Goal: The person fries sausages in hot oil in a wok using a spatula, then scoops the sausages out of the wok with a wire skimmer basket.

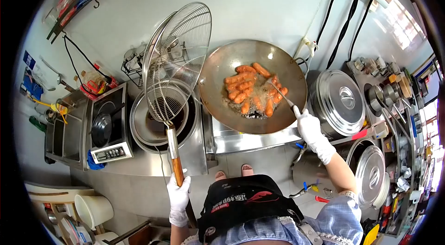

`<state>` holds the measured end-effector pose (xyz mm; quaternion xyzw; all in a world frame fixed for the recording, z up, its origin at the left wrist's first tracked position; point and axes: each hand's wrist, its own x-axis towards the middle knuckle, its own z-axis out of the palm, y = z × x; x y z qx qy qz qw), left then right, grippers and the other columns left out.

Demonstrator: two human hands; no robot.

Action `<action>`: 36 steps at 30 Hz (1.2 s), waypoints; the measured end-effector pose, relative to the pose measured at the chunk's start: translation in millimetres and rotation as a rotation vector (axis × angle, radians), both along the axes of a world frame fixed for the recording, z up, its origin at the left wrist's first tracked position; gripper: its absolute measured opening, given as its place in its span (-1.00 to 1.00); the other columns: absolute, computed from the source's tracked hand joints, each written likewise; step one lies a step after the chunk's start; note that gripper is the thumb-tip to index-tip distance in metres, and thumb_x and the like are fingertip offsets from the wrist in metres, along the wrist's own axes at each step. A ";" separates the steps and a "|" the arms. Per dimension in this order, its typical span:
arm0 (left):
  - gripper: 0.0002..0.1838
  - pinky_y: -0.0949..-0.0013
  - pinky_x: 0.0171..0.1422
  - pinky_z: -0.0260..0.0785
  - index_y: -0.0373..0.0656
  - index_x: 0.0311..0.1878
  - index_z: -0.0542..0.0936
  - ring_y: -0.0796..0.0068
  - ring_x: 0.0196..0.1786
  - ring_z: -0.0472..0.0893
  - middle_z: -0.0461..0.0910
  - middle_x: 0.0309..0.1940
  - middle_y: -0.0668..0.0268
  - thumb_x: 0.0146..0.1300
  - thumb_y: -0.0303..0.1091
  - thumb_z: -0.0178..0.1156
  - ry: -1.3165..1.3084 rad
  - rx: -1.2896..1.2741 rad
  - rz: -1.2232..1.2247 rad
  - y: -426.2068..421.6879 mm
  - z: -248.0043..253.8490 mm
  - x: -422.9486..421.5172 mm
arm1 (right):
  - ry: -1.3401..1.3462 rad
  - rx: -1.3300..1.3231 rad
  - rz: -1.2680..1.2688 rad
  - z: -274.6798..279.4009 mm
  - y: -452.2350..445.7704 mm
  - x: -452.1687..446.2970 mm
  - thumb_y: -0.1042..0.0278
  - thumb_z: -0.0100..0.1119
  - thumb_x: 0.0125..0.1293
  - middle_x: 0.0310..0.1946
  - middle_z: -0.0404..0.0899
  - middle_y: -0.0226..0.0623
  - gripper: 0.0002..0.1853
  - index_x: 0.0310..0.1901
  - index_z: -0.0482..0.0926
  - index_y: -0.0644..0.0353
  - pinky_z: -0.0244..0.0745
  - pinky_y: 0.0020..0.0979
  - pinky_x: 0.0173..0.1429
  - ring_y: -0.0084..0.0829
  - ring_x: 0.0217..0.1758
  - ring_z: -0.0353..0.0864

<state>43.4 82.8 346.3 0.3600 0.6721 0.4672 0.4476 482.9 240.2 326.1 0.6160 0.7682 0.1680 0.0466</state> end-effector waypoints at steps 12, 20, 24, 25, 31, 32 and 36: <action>-0.77 0.61 -0.52 0.17 -0.18 0.02 0.52 0.77 -0.60 0.27 0.35 -0.59 0.55 0.30 -0.45 0.17 -0.043 -0.028 0.033 -16.2 1.8 8.7 | 0.532 -0.152 0.068 22.7 -38.5 -25.6 0.40 0.15 0.13 -0.45 0.54 -0.02 -0.46 0.22 0.46 0.14 0.50 -0.14 -0.31 -0.07 -0.44 0.59; -0.50 0.55 -0.55 0.24 -0.18 0.31 0.30 0.71 -0.62 0.33 0.37 -0.60 0.46 0.32 -0.42 0.12 0.152 -0.060 -0.135 46.2 32.7 -12.2 | 0.571 -0.143 -0.018 131.4 -54.0 0.2 0.43 0.15 0.10 -0.32 0.55 0.01 -0.53 0.13 0.53 0.12 0.48 -0.16 -0.18 -0.01 -0.29 0.59; -0.42 0.52 -0.52 0.27 -0.07 0.39 0.24 0.70 -0.60 0.35 0.38 -0.55 0.43 0.31 -0.44 0.10 0.255 -0.005 -0.261 86.5 40.6 -17.4 | 0.633 -0.180 -0.021 157.5 -77.7 18.0 0.48 0.17 0.06 -0.36 0.54 0.02 -0.52 0.10 0.55 0.13 0.45 -0.17 -0.22 -0.01 -0.32 0.57; -0.40 0.40 -0.41 0.37 -0.10 0.40 0.21 0.48 -0.56 0.47 0.48 -0.51 0.27 0.30 -0.43 0.10 0.346 -0.024 -0.315 95.3 44.3 -20.1 | 0.619 -0.224 -0.051 159.0 -83.0 19.5 0.48 0.18 0.06 -0.37 0.54 0.02 -0.52 0.10 0.56 0.13 0.45 -0.17 -0.22 0.00 -0.32 0.56; -0.37 0.18 -0.10 0.42 -0.12 0.39 0.21 -0.06 -0.28 0.59 0.57 -0.29 -0.13 0.25 -0.40 0.11 0.794 0.182 -0.474 135.8 32.1 -30.6 | 0.612 -0.239 0.025 130.5 -95.2 25.2 0.39 0.23 0.06 -0.32 0.55 0.04 -0.51 0.11 0.54 0.15 0.47 -0.16 -0.17 0.01 -0.28 0.57; -0.37 0.17 -0.10 0.42 -0.11 0.40 0.21 -0.05 -0.27 0.60 0.57 -0.29 -0.13 0.24 -0.40 0.11 0.826 0.237 -0.495 140.9 28.5 -32.2 | 0.633 -0.256 -0.007 131.7 -97.0 21.3 0.39 0.24 0.06 -0.31 0.56 0.03 -0.52 0.10 0.54 0.15 0.48 -0.16 -0.16 0.00 -0.27 0.58; -0.37 0.16 -0.08 0.43 -0.10 0.40 0.21 -0.06 -0.25 0.60 0.57 -0.29 -0.14 0.23 -0.42 0.10 0.833 0.115 -0.516 151.2 45.0 -18.7 | 0.630 -0.295 -0.032 120.6 -98.0 15.9 0.38 0.22 0.08 -0.35 0.56 -0.01 -0.50 0.13 0.52 0.16 0.48 -0.16 -0.18 -0.01 -0.28 0.58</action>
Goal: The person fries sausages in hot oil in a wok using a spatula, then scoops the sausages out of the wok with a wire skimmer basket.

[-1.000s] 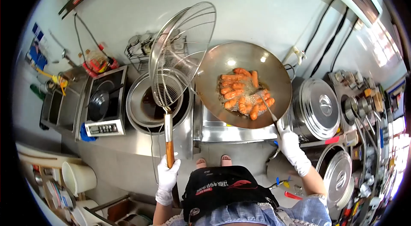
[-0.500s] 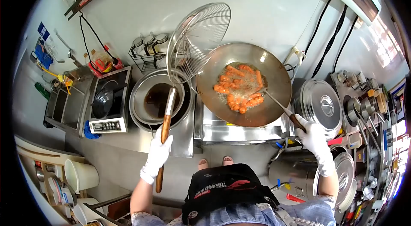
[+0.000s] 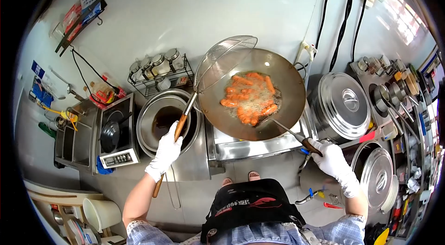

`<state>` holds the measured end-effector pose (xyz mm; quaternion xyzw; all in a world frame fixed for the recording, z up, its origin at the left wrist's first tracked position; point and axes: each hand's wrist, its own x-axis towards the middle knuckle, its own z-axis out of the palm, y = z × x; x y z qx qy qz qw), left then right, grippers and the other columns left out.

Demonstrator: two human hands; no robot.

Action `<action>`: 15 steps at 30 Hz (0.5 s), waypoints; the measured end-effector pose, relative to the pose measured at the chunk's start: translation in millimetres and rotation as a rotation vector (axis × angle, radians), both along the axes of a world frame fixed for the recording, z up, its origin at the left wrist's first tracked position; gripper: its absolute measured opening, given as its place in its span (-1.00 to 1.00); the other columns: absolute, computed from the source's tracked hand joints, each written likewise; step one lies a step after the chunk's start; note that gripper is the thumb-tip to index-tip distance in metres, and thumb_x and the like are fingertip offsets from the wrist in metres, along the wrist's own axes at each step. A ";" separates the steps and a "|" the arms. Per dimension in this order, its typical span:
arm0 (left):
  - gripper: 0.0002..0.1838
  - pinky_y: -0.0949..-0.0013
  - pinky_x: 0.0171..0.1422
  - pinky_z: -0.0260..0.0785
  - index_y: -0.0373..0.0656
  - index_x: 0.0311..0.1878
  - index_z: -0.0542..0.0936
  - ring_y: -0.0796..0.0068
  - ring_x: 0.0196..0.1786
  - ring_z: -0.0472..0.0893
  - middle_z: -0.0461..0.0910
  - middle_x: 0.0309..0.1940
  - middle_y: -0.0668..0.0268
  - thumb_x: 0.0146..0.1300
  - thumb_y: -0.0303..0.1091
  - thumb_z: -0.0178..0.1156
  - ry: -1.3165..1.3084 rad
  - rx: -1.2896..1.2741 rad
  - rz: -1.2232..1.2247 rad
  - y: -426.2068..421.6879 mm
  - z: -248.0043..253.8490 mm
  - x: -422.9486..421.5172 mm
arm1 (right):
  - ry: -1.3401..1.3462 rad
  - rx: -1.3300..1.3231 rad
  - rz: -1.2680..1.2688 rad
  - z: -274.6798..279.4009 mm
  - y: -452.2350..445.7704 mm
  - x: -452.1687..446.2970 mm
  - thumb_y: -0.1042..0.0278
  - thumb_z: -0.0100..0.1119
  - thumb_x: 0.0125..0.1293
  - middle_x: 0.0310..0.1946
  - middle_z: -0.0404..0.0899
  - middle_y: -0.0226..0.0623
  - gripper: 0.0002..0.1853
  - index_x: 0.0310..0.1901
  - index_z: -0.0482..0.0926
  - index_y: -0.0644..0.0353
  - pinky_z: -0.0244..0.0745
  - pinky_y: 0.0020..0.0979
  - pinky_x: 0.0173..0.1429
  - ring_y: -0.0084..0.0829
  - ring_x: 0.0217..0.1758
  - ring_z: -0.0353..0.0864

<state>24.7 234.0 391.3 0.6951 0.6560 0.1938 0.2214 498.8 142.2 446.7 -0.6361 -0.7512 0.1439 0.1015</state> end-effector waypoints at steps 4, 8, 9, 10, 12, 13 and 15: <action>-0.37 0.21 -0.11 0.43 -0.10 0.39 0.23 -0.03 -0.32 0.60 0.57 -0.36 -0.12 0.22 -0.42 0.11 0.027 -0.008 0.026 4.9 -0.3 -0.5 | 0.000 0.019 -0.003 -32.3 6.0 -10.4 0.35 0.19 0.12 -0.38 0.54 -0.02 -0.51 0.15 0.50 0.13 0.48 -0.16 -0.22 -0.04 -0.33 0.58; -0.37 0.26 -0.14 0.42 -0.09 0.38 0.25 0.06 -0.35 0.60 0.57 -0.37 -0.07 0.22 -0.41 0.12 -0.068 0.041 0.013 -0.8 4.8 -0.8 | 0.066 0.099 0.028 -76.2 26.7 -35.9 0.32 0.18 0.14 -0.39 0.54 -0.03 -0.51 0.16 0.48 0.13 0.48 -0.16 -0.27 -0.08 -0.41 0.59; -0.38 0.27 -0.14 0.42 -0.08 0.38 0.25 0.09 -0.35 0.60 0.57 -0.36 -0.06 0.22 -0.41 0.13 -0.102 0.012 0.042 -3.5 8.2 1.3 | 0.039 0.100 0.026 -87.4 35.3 -44.8 0.32 0.16 0.16 -0.39 0.54 -0.03 -0.51 0.17 0.47 0.14 0.47 -0.16 -0.29 -0.11 -0.41 0.60; -0.38 0.27 -0.14 0.42 -0.08 0.38 0.25 0.09 -0.35 0.60 0.57 -0.36 -0.06 0.22 -0.41 0.13 -0.101 0.011 0.040 -6.6 9.1 1.0 | 0.011 0.100 0.023 -98.4 43.9 -55.4 0.32 0.15 0.17 -0.40 0.53 -0.03 -0.51 0.18 0.46 0.16 0.47 -0.15 -0.31 -0.13 -0.42 0.60; -0.38 0.30 -0.13 0.43 -0.07 0.38 0.26 0.16 -0.35 0.59 0.59 -0.31 0.01 0.23 -0.43 0.13 -0.200 -0.069 0.117 -12.9 9.0 -0.4 | 0.011 0.118 0.017 -114.7 62.6 -72.9 0.33 0.09 0.22 -0.41 0.53 -0.05 -0.52 0.20 0.42 0.17 0.48 -0.14 -0.32 -0.14 -0.43 0.60; -0.38 0.30 -0.13 0.43 -0.07 0.38 0.26 0.16 -0.35 0.59 0.59 -0.31 0.01 0.23 -0.43 0.13 -0.200 -0.069 0.117 -16.5 7.5 -1.1 | 0.029 0.136 -0.007 -120.5 73.3 -78.5 0.35 0.06 0.23 -0.41 0.52 -0.06 -0.53 0.21 0.42 0.18 0.49 -0.15 -0.33 -0.12 -0.43 0.60; -0.38 0.34 -0.12 0.43 -0.05 0.39 0.26 0.27 -0.34 0.58 0.60 -0.28 0.07 0.23 -0.45 0.13 -0.243 -0.003 0.111 -24.5 4.2 -2.2 | 0.048 0.151 -0.030 -129.1 94.7 -85.7 0.36 0.04 0.25 -0.41 0.52 -0.07 -0.54 0.21 0.41 0.18 0.50 -0.15 -0.34 -0.10 -0.44 0.60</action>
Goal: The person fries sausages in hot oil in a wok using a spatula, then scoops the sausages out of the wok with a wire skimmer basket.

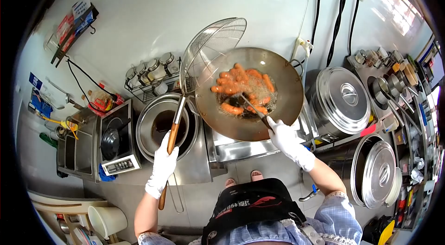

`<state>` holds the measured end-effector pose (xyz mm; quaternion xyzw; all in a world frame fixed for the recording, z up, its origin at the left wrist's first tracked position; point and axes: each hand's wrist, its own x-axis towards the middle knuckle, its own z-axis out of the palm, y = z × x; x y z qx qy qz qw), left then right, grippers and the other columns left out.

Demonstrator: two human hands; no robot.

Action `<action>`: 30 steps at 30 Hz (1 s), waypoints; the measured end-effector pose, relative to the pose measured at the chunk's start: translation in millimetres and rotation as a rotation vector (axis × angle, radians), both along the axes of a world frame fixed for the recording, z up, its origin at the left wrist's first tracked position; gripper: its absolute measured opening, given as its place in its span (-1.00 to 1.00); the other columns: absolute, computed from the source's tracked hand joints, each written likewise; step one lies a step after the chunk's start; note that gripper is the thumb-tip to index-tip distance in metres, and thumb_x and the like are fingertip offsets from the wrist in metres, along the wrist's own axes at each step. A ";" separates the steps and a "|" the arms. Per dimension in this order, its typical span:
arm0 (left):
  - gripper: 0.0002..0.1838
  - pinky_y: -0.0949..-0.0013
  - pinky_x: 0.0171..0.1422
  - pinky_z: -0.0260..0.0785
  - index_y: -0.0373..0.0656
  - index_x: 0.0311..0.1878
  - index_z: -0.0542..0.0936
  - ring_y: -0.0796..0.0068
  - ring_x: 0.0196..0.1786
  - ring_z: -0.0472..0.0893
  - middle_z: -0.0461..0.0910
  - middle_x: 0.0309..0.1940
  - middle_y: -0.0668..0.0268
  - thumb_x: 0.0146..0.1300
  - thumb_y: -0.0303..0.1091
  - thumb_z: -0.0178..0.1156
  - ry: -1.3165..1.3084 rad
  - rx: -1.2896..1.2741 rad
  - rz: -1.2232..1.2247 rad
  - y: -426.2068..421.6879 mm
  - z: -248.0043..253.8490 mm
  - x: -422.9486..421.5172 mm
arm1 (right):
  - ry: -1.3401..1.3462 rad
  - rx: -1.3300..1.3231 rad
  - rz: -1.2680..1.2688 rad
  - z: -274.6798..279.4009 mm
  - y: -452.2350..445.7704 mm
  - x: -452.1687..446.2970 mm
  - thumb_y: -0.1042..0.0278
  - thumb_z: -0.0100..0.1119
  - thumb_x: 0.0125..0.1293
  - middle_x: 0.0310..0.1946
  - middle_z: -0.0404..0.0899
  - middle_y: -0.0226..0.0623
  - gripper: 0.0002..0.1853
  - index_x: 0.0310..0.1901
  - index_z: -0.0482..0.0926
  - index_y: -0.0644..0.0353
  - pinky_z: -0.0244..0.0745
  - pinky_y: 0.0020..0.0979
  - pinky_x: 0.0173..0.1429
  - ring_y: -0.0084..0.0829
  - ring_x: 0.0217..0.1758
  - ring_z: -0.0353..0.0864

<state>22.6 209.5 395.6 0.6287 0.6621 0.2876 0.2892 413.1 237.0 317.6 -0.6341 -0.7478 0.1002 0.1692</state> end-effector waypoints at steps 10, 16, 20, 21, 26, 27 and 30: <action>-0.37 0.48 -0.21 0.39 -0.07 0.39 0.25 0.53 -0.41 0.44 0.58 -0.23 0.19 0.24 -0.48 0.15 -0.011 0.040 0.008 -25.3 3.7 6.9 | -0.557 0.260 0.009 0.7 46.4 38.2 0.43 -0.05 0.26 -0.47 0.44 -0.26 -0.59 0.15 0.48 0.06 0.49 -0.39 -0.51 -0.39 -0.52 0.57; -0.38 0.52 -0.24 0.36 -0.07 0.40 0.25 0.59 -0.42 0.37 0.58 -0.20 0.21 0.25 -0.50 0.12 -0.070 0.052 -0.006 -25.2 1.2 11.8 | -0.453 0.137 -0.031 48.6 7.1 80.4 0.44 0.04 0.18 -0.39 0.48 -0.20 -0.51 0.20 0.47 0.02 0.51 -0.28 -0.41 -0.23 -0.45 0.61; -0.40 0.50 0.06 0.36 -0.10 0.40 0.24 0.50 -0.08 0.55 0.55 0.05 0.16 0.27 -0.48 0.11 -0.068 0.021 -0.021 -19.2 -4.7 9.8 | -0.245 0.123 -0.074 101.6 -42.2 100.6 0.42 0.15 0.12 -0.39 0.46 -0.15 -0.49 0.19 0.50 0.01 0.47 -0.23 -0.35 -0.13 -0.44 0.57; -0.40 0.50 0.06 0.36 -0.10 0.40 0.24 0.50 -0.08 0.55 0.55 0.05 0.16 0.27 -0.48 0.11 -0.068 0.015 -0.024 -18.4 -4.1 10.9 | -0.213 0.072 -0.109 115.8 -55.1 101.0 0.44 0.18 0.10 -0.37 0.48 -0.13 -0.49 0.16 0.52 0.04 0.46 -0.23 -0.32 -0.11 -0.42 0.57; -0.40 0.51 0.09 0.34 -0.11 0.39 0.25 0.50 -0.04 0.55 0.54 0.09 0.16 0.27 -0.49 0.10 -0.116 0.013 -0.032 -11.3 -11.5 10.1 | -0.146 -0.147 -0.126 155.3 -90.3 91.1 0.46 0.23 0.09 -0.34 0.52 -0.01 -0.48 0.16 0.53 0.07 0.47 -0.22 -0.22 -0.02 -0.32 0.57; -0.40 0.51 0.09 0.34 -0.11 0.39 0.25 0.50 -0.04 0.55 0.54 0.09 0.16 0.27 -0.49 0.10 -0.116 0.012 -0.036 -10.5 -9.6 11.1 | -0.168 -0.160 -0.115 151.1 -90.9 88.8 0.46 0.22 0.07 -0.34 0.52 -0.01 -0.48 0.16 0.53 0.07 0.48 -0.21 -0.21 -0.02 -0.31 0.57; -0.39 0.53 -0.02 0.37 -0.11 0.39 0.25 0.56 -0.20 0.51 0.56 0.02 0.19 0.26 -0.50 0.11 -0.172 -0.047 -0.017 -9.6 -1.5 16.0 | -0.221 -0.078 -0.023 118.9 -80.3 83.2 0.40 0.17 0.10 -0.36 0.52 -0.06 -0.53 0.13 0.53 0.12 0.50 -0.21 -0.29 -0.11 -0.39 0.58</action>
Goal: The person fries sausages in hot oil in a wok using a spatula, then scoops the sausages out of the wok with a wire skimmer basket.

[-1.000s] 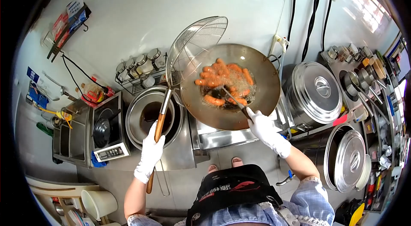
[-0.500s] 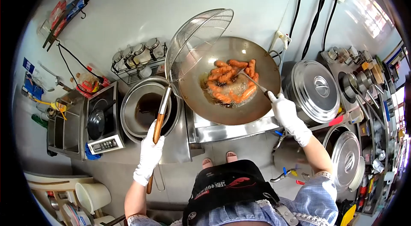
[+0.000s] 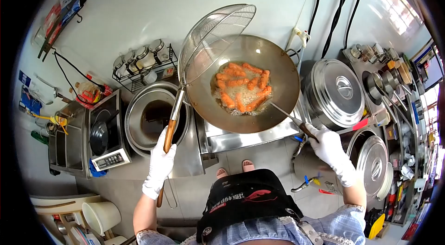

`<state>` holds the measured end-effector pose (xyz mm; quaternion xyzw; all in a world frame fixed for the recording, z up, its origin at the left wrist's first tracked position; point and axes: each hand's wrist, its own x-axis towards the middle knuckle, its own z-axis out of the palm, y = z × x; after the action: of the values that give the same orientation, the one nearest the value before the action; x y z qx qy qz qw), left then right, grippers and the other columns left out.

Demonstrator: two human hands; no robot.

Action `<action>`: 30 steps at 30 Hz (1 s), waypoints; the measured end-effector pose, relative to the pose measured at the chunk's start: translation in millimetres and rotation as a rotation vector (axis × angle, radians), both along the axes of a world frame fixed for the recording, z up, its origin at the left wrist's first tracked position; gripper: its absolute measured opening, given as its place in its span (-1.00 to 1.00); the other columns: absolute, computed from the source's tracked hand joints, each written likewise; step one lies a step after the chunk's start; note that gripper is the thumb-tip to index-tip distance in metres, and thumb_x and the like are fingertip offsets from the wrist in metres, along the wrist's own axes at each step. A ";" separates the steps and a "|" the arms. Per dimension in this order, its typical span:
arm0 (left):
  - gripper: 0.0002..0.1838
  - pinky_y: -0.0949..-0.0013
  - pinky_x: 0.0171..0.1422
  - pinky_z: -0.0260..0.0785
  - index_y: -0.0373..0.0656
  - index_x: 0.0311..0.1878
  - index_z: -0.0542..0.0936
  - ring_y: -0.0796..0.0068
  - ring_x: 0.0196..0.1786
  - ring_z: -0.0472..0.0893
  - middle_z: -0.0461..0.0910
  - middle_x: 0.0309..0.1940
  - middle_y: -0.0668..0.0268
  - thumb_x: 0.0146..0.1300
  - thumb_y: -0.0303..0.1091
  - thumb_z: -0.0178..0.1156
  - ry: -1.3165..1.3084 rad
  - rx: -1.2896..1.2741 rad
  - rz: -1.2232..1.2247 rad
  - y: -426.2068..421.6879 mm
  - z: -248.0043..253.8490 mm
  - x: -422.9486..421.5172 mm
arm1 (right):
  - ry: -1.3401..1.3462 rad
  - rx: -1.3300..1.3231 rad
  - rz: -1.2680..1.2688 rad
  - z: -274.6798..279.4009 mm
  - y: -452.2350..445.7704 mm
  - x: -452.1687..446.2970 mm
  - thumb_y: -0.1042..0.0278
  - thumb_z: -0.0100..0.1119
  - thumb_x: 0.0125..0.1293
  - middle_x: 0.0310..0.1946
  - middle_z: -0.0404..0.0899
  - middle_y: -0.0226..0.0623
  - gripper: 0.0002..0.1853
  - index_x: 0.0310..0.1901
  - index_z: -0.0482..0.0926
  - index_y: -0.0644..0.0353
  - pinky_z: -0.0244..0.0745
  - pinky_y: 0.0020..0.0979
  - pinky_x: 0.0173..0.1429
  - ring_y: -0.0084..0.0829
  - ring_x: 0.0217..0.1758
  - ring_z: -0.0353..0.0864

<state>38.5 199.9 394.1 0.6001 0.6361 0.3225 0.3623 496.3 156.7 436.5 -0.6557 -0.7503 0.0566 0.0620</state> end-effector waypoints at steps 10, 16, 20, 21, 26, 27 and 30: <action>-0.38 0.56 -0.11 0.36 -0.09 0.40 0.25 0.61 -0.30 0.43 0.57 -0.05 0.22 0.25 -0.50 0.12 0.019 -0.044 0.032 -4.4 8.0 0.7 | -0.038 0.131 -0.032 -97.4 78.8 -25.1 0.38 0.11 0.18 -0.31 0.49 -0.10 -0.50 0.21 0.46 0.07 0.51 -0.20 -0.31 -0.13 -0.41 0.59; -0.39 0.57 -0.13 0.35 -0.10 0.39 0.26 0.63 -0.31 0.41 0.58 -0.06 0.23 0.25 -0.50 0.12 0.064 0.107 0.013 -2.6 -7.5 -5.3 | 0.100 0.142 -0.054 -101.4 96.1 -27.3 0.37 0.11 0.20 -0.29 0.49 -0.11 -0.51 0.21 0.47 0.06 0.52 -0.20 -0.28 -0.11 -0.40 0.60; -0.39 0.55 -0.11 0.36 -0.10 0.39 0.27 0.60 -0.29 0.45 0.59 -0.07 0.21 0.25 -0.51 0.12 0.102 0.066 0.029 -2.2 6.8 -1.0 | 0.100 0.178 -0.084 -84.7 81.2 -14.3 0.37 0.15 0.17 -0.30 0.51 -0.10 -0.51 0.19 0.49 0.01 0.51 -0.20 -0.23 -0.11 -0.34 0.61; -0.39 0.55 -0.11 0.36 -0.10 0.39 0.27 0.60 -0.29 0.45 0.59 -0.07 0.21 0.25 -0.51 0.12 0.101 0.065 0.029 -1.4 5.5 -1.0 | 0.100 0.164 -0.095 -72.9 74.1 -10.9 0.37 0.15 0.16 -0.30 0.51 -0.09 -0.51 0.20 0.49 0.01 0.51 -0.20 -0.23 -0.10 -0.34 0.61; -0.38 0.50 -0.11 0.38 -0.10 0.39 0.27 0.54 -0.32 0.49 0.60 -0.12 0.16 0.24 -0.50 0.14 0.151 0.163 0.008 4.9 -4.0 -3.3 | 0.130 0.120 -0.147 -31.8 34.9 2.5 0.39 0.19 0.13 -0.29 0.52 -0.09 -0.49 0.20 0.49 0.03 0.50 -0.23 -0.17 -0.09 -0.29 0.60; -0.38 0.50 -0.11 0.38 -0.10 0.39 0.27 0.54 -0.32 0.49 0.60 -0.12 0.16 0.24 -0.50 0.14 0.151 0.166 0.003 6.2 -2.7 -2.3 | 0.179 0.120 -0.160 -25.8 28.8 6.4 0.40 0.20 0.13 -0.29 0.52 -0.09 -0.48 0.20 0.49 0.04 0.50 -0.23 -0.15 -0.08 -0.27 0.59; -0.38 0.46 -0.10 0.40 -0.09 0.39 0.27 0.46 -0.32 0.53 0.60 -0.12 0.09 0.24 -0.49 0.14 0.198 0.129 -0.007 10.8 0.9 -0.4 | 0.321 0.142 -0.198 -25.4 20.9 22.3 0.43 0.19 0.17 -0.31 0.51 -0.08 -0.49 0.21 0.46 0.12 0.46 -0.27 -0.13 -0.08 -0.26 0.57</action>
<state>38.1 210.7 395.0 0.6533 0.6445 0.3008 0.2595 518.5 177.6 411.1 -0.7029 -0.6647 0.1013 0.2322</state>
